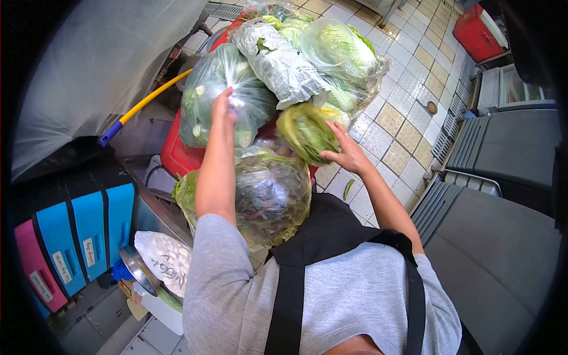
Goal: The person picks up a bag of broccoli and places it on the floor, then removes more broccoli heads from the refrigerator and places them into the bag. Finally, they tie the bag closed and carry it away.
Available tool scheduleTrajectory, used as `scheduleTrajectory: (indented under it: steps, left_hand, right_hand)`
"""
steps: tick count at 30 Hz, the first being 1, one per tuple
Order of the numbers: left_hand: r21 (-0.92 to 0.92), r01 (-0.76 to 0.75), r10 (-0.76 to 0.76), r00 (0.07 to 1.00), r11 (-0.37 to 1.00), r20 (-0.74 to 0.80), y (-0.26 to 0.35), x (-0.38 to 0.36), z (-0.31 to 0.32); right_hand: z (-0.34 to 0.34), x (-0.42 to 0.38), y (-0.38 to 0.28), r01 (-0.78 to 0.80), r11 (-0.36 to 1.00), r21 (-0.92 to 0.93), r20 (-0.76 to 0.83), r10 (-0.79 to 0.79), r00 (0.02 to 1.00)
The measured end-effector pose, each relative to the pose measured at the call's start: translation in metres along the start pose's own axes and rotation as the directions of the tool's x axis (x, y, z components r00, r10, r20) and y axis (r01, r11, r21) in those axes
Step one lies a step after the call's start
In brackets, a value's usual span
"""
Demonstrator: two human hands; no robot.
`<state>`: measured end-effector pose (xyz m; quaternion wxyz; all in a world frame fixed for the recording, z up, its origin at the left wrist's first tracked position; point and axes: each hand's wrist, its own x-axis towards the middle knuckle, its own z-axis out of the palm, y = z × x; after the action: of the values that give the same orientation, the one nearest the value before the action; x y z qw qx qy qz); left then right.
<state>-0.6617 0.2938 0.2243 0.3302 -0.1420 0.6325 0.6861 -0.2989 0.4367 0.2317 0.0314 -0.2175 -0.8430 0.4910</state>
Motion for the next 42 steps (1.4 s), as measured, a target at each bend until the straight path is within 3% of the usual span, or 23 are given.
scheduleTrajectory:
  steps: [2,4,6,10,15,17,20,21,23,24,25,27,28,29,30,31,32,34,36,38,40,41,42]
  left_hand:
    - [-0.047,-0.079,0.079,0.997,0.996,-0.011,0.031,-0.035,0.009]
    - [-0.101,-0.153,0.151,0.988,0.983,-0.025,0.051,-0.042,0.008]
    - [-0.096,-0.274,0.269,0.961,0.957,-0.061,0.081,-0.033,-0.015]
    - [-0.121,-0.337,0.329,0.941,0.934,-0.080,0.141,-0.057,-0.045]
    - [0.019,-0.372,0.372,0.924,0.928,-0.087,0.193,-0.082,-0.066]
    - [0.014,-0.369,0.370,0.928,0.929,-0.054,0.200,-0.109,-0.068]
    - [-0.071,-0.434,0.430,0.901,0.898,-0.058,0.221,-0.159,-0.070]
    - [-0.109,-0.423,0.422,0.906,0.900,-0.033,0.227,-0.187,-0.062]
    - [-0.203,-0.553,0.547,0.832,0.808,-0.090,0.245,-0.219,-0.063]
    - [-0.217,-0.576,0.585,0.811,0.788,-0.030,0.250,-0.246,-0.053]
    - [-0.238,-0.595,0.618,0.786,0.767,0.026,0.249,-0.274,-0.046]
    - [-0.241,-0.608,0.644,0.758,0.756,0.108,0.241,-0.324,-0.035]
    - [-0.273,-0.591,0.645,0.740,0.759,0.190,0.244,-0.336,-0.048]
    - [-0.310,-0.631,0.696,0.693,0.711,0.189,0.250,-0.343,-0.061]
    - [-0.318,-0.654,0.724,0.658,0.686,0.209,0.247,-0.353,-0.062]
    - [-0.298,-0.689,0.750,0.616,0.661,0.241,0.241,-0.368,-0.060]
    - [-0.271,-0.739,0.785,0.555,0.617,0.275,0.239,-0.379,-0.058]
    - [-0.214,-0.849,0.848,0.395,0.484,0.352,0.233,-0.400,-0.051]
    - [-0.256,-0.857,0.842,0.307,0.447,0.443,0.222,-0.422,-0.038]
    - [-0.337,-0.630,0.697,0.500,0.700,0.514,0.207,-0.447,-0.006]
    - [-0.211,-0.867,0.812,0.301,0.451,0.500,0.158,-0.493,0.004]
    - [-0.220,-0.855,0.788,0.294,0.469,0.541,0.119,-0.521,0.012]
    - [-0.178,-0.979,0.809,-0.026,0.097,0.587,0.065,-0.550,0.017]
  right_hand:
    - [-0.004,0.005,-0.005,-0.008,0.997,-0.076,-0.059,0.003,0.998]
    - [-0.019,-0.004,-0.003,-0.127,0.987,0.096,0.141,0.113,0.983]
    - [-0.026,-0.026,0.021,-0.255,0.967,0.011,0.142,0.251,0.957]
    - [-0.038,-0.107,0.094,-0.365,0.901,-0.233,0.048,0.386,0.921]
    - [-0.045,-0.245,0.173,-0.740,0.639,-0.211,-0.026,0.753,0.658]
    - [-0.033,-0.326,0.220,-0.857,0.513,-0.041,-0.014,0.858,0.514]
    - [-0.040,-0.366,0.167,-0.957,0.282,0.068,0.047,0.957,0.285]
    - [-0.035,-0.378,0.162,-0.959,0.272,0.085,0.047,0.960,0.277]
    - [-0.035,-0.403,0.159,-0.987,0.141,0.077,0.098,0.984,0.149]
    - [-0.032,-0.406,0.159,-0.984,0.119,0.131,0.111,0.985,0.134]
    - [-0.029,-0.406,0.158,-0.983,0.118,0.139,0.102,0.986,0.133]
    - [-0.021,-0.401,0.169,-0.925,0.262,0.275,0.020,0.961,0.277]
    - [-0.006,-0.410,0.213,-0.841,0.536,0.073,-0.112,0.842,0.527]
    - [0.004,-0.404,0.230,-0.823,0.553,0.126,-0.102,0.833,0.544]
    - [0.002,-0.383,0.196,-0.755,0.649,0.091,-0.186,0.756,0.628]
    - [0.000,-0.362,0.164,-0.765,0.594,0.248,-0.107,0.802,0.588]
    - [0.023,-0.363,0.192,-0.624,0.779,0.066,-0.274,0.615,0.739]
    - [0.024,-0.353,0.139,-0.607,0.789,0.094,-0.260,0.608,0.750]
    - [0.044,-0.371,0.115,-0.555,0.821,0.136,-0.298,0.568,0.767]
    - [0.064,-0.409,0.093,-0.569,0.802,0.184,-0.344,0.595,0.727]
    - [0.098,-0.474,0.097,-0.612,0.771,0.173,-0.357,0.629,0.691]
    - [0.121,-0.511,0.097,-0.628,0.749,0.211,-0.370,0.655,0.659]
    - [0.146,-0.552,0.100,-0.698,0.692,0.181,-0.360,0.708,0.608]
